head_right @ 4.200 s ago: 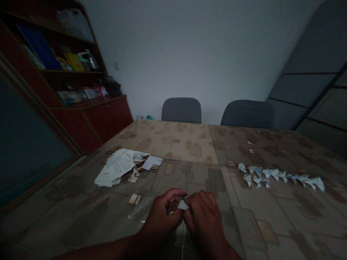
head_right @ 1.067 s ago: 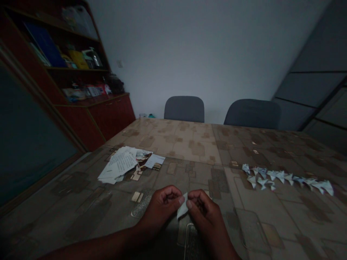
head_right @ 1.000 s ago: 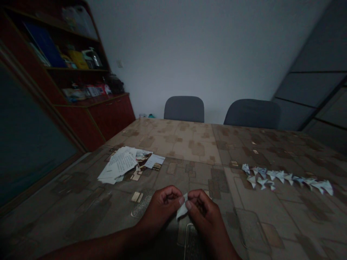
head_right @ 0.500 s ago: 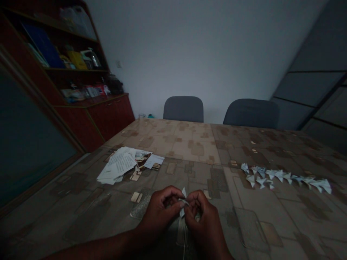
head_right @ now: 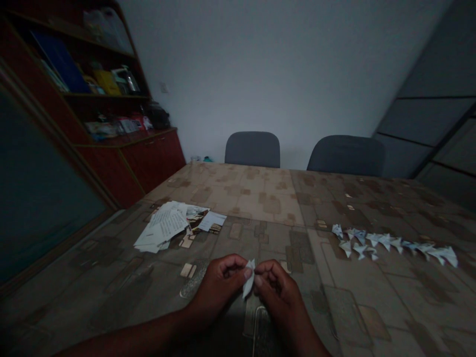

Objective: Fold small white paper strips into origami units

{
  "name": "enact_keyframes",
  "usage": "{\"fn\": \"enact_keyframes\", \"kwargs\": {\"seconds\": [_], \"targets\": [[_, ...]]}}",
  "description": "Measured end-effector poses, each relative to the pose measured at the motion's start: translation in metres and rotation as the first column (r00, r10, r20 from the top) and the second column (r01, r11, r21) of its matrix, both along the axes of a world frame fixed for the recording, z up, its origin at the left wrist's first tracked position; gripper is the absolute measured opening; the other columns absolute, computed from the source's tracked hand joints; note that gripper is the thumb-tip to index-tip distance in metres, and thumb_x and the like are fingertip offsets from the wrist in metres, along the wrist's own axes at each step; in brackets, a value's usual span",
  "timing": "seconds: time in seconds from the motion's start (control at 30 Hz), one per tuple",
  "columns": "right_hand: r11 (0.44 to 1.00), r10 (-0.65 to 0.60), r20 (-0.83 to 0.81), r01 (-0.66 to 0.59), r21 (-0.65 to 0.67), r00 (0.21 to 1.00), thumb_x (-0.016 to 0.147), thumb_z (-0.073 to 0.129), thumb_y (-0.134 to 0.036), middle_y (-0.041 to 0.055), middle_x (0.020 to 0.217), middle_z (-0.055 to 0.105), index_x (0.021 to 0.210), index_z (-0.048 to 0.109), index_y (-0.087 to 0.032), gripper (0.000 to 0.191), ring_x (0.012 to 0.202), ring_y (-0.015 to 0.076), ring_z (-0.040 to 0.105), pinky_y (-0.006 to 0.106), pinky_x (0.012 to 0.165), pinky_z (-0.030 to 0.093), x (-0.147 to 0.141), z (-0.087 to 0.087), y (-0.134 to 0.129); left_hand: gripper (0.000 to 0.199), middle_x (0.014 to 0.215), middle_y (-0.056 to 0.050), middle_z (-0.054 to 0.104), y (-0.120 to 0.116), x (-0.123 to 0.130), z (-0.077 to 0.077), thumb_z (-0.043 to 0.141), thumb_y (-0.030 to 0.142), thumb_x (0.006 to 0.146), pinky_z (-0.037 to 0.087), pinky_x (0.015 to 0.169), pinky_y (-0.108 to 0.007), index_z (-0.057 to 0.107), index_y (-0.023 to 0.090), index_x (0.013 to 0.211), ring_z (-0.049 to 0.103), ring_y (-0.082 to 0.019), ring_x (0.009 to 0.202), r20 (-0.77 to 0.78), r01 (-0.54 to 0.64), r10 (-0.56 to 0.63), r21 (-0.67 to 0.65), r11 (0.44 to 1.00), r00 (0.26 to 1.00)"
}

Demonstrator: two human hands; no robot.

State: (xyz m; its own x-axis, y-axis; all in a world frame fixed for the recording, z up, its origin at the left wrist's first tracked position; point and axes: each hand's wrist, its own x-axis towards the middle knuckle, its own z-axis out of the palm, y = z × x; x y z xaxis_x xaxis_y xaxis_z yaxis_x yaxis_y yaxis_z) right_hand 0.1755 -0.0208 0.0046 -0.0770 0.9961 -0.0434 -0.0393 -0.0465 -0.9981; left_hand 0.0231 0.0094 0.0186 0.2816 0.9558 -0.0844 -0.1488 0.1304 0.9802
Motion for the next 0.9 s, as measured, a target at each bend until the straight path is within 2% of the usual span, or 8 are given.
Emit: {"fn": "enact_keyframes", "kwargs": {"seconds": [0.27,0.47,0.6,0.77,0.9], "targets": [[0.999,-0.002,0.071,-0.001,0.039,0.997,0.078,0.068,-0.046,-0.0019,0.066,0.055,0.077,0.058,-0.021,0.027,0.060,0.0144,0.051,0.024,0.055,0.038,-0.002,0.009,-0.001,0.033,0.065,-0.001,0.061,0.000,0.000,0.003,0.078,0.041,0.065,0.039,0.057,-0.021,0.064,0.013,0.072,0.052,-0.012,0.059,0.000,-0.007,0.007,-0.013,1.000,1.000],[0.998,0.039,0.125,-0.045,0.047,0.991,0.077,0.068,-0.041,-0.0033,0.062,0.052,0.073,0.056,-0.021,0.025,0.056,0.0130,0.047,0.024,0.053,0.036,0.002,0.009,0.003,0.032,0.064,-0.001,0.060,0.000,-0.001,0.001,0.072,0.044,0.072,0.040,0.058,-0.022,0.065,0.013,0.069,0.053,-0.013,0.061,-0.015,0.016,-0.016,0.019,1.000,1.000],[0.999,0.032,0.101,-0.035,0.024,0.994,0.075,0.069,-0.043,-0.0040,0.061,0.050,0.071,0.054,-0.020,0.028,0.055,0.0123,0.045,0.023,0.051,0.034,0.002,0.006,0.004,0.027,0.068,-0.003,0.063,-0.002,-0.001,0.000,0.069,0.039,0.075,0.041,0.060,-0.023,0.067,0.012,0.075,0.055,-0.014,0.064,-0.012,0.033,-0.032,0.036,0.999,0.999],[1.000,0.002,0.050,-0.002,0.009,0.999,0.073,0.071,-0.047,-0.0038,0.062,0.051,0.069,0.053,-0.020,0.032,0.057,0.0132,0.047,0.024,0.055,0.037,0.001,0.010,0.003,0.024,0.071,-0.003,0.065,-0.005,-0.002,-0.002,0.074,0.024,0.068,0.043,0.062,-0.024,0.070,0.011,0.087,0.056,-0.014,0.065,-0.059,0.068,-0.066,0.030,0.997,0.996],[0.999,0.017,0.078,-0.019,0.029,0.997,0.077,0.066,-0.049,-0.0022,0.065,0.053,0.073,0.055,-0.020,0.031,0.061,0.0148,0.050,0.025,0.057,0.040,0.004,0.015,0.002,0.024,0.075,-0.003,0.067,-0.006,-0.003,-0.003,0.070,0.017,0.068,0.043,0.065,-0.024,0.073,0.014,0.092,0.056,-0.015,0.069,-0.114,0.052,-0.044,0.072,0.996,0.993]]}}
